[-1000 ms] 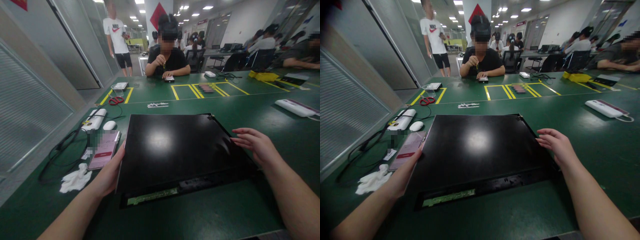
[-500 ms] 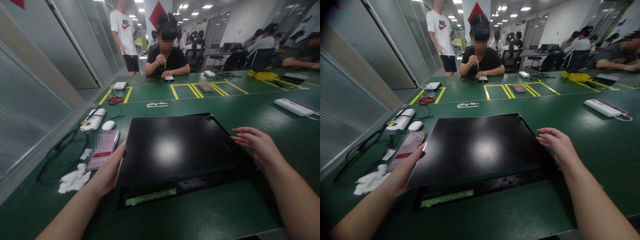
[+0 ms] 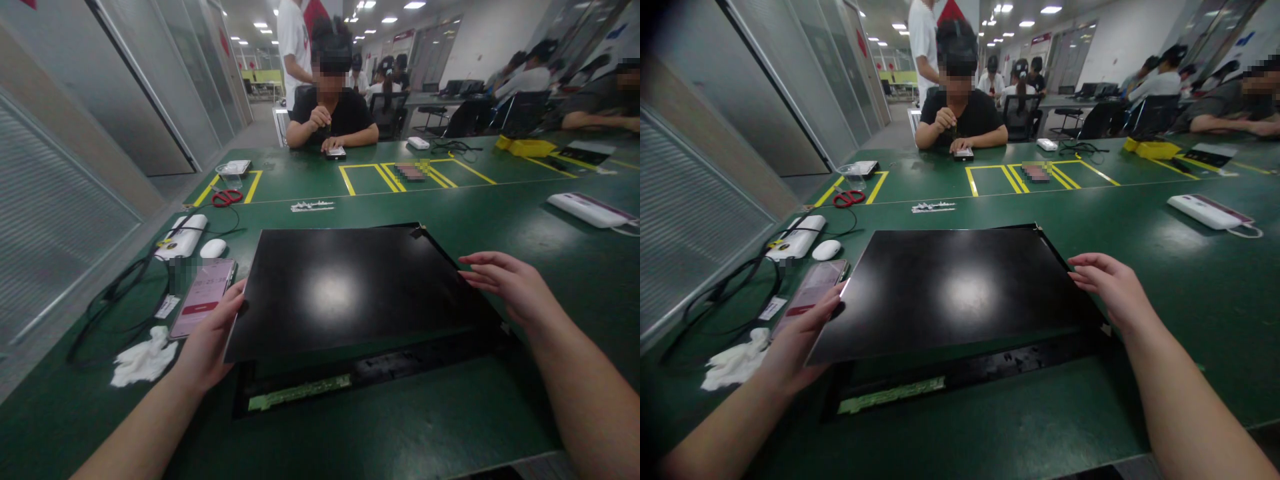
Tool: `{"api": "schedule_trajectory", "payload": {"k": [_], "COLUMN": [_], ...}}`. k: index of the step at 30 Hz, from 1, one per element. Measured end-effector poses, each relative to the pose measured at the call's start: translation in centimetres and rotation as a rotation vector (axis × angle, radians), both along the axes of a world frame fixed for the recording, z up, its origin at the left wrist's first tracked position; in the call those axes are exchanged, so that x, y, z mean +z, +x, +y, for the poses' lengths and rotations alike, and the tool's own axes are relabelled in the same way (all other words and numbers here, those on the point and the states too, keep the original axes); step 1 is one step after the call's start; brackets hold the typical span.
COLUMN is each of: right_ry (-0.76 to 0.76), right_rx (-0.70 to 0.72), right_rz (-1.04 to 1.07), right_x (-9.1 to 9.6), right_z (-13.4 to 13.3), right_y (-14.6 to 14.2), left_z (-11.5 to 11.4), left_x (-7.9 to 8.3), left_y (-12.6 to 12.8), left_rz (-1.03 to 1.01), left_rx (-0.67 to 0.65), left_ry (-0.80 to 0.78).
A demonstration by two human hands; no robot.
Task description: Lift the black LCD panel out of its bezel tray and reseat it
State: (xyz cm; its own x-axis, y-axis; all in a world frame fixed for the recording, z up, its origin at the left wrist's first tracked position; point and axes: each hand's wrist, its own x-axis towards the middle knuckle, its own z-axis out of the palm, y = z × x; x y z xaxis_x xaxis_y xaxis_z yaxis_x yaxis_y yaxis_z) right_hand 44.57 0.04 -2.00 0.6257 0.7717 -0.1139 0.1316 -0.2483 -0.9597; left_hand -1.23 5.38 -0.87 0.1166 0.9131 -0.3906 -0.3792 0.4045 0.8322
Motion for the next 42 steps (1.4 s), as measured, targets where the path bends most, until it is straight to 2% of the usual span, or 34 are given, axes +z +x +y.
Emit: {"api": "schedule_trajectory", "payload": {"k": [16,24,31,42], "right_ry": [-0.011,-0.037,-0.160,-0.189], "right_rx": [0.034,0.078,0.092,0.120], "right_rz": [-0.015,-0.177,-0.575,-0.647], "right_x": [-0.4,-0.9,-1.2,-1.8], "right_z": [0.1,0.1,-0.1,-0.3], "right_y": [0.1,-0.1,-0.5,-0.1], "left_z": [-0.4,-0.4,-0.6,-0.6], "left_x": [-0.1,-0.3,0.1,-0.4], "left_y": [-0.1,-0.3,0.0,-0.2], "left_rz": [-0.014,0.043,0.072,0.096], "left_rx": [-0.025,-0.034,-0.028,-0.066], "left_ry": [0.049,0.051,0.048,0.051]}}
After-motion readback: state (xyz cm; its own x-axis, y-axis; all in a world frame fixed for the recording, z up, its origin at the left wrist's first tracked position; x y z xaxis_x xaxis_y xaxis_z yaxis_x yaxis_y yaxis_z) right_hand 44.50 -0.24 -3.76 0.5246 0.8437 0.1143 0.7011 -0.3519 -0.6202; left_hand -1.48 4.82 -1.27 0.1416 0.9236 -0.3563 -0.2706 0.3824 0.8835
